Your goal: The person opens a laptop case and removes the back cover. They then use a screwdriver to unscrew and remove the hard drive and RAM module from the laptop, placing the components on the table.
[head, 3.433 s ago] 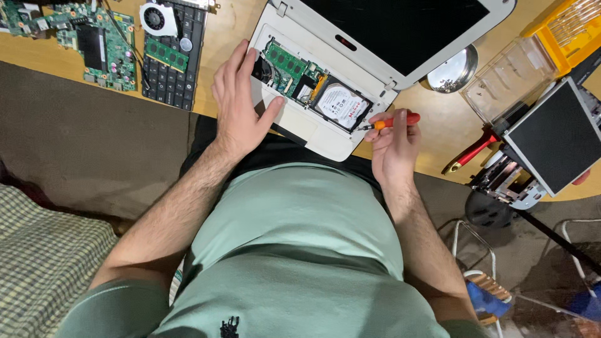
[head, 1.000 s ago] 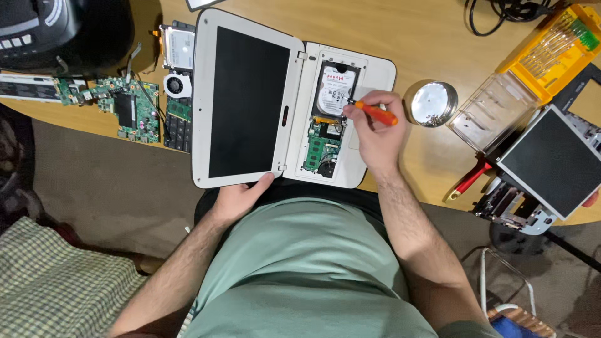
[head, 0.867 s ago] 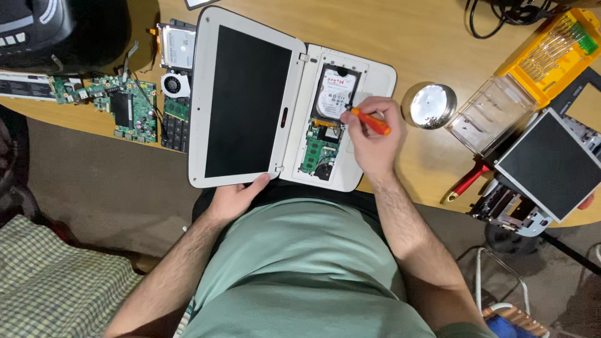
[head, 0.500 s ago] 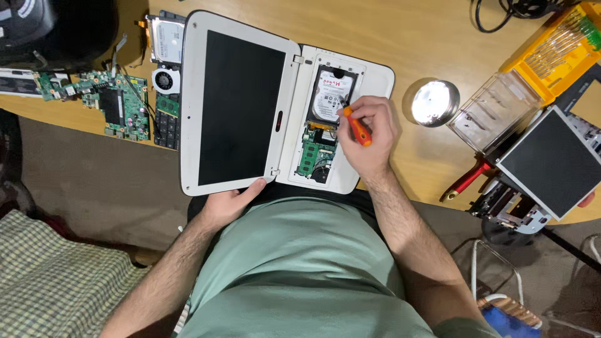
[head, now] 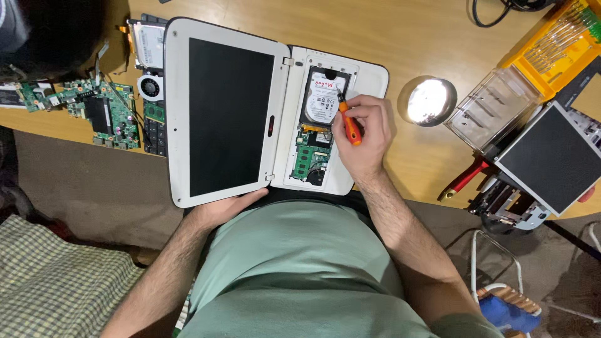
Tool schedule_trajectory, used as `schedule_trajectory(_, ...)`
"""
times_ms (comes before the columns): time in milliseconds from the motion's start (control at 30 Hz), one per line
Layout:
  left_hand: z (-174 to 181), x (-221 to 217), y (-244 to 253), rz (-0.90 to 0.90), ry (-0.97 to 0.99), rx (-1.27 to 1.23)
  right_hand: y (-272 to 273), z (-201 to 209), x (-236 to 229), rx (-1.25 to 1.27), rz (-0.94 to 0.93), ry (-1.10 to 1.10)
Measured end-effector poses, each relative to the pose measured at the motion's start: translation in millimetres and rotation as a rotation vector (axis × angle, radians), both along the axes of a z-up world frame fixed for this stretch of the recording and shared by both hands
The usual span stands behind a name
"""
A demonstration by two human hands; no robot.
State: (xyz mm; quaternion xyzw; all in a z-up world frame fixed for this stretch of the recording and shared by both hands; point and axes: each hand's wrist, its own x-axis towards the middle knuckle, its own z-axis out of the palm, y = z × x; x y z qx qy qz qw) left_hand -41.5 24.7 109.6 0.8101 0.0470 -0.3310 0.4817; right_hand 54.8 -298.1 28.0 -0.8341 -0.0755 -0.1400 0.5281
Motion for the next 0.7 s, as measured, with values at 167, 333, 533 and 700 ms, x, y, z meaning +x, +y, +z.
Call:
schedule_trajectory(167, 6.0, 9.2, -1.0, 0.005, 0.033, -0.04, -0.5, -2.0, -0.8, -0.021, -0.003, -0.001)
schedule_trajectory(333, 6.9, 14.2, 0.2, -0.046, 0.019, 0.007, -0.6, -1.1, -2.1, -0.014, 0.007, 0.008)
schedule_trajectory(533, 12.6, 13.9, -5.6, 0.001, 0.094, -0.041, -2.8, -4.4, -3.5, -0.016, 0.025, 0.019)
schedule_trajectory(700, 11.4, 12.3, -4.3, -0.063, 0.048, 0.024, -2.7, -5.3, -3.6, -0.009, 0.01, 0.032)
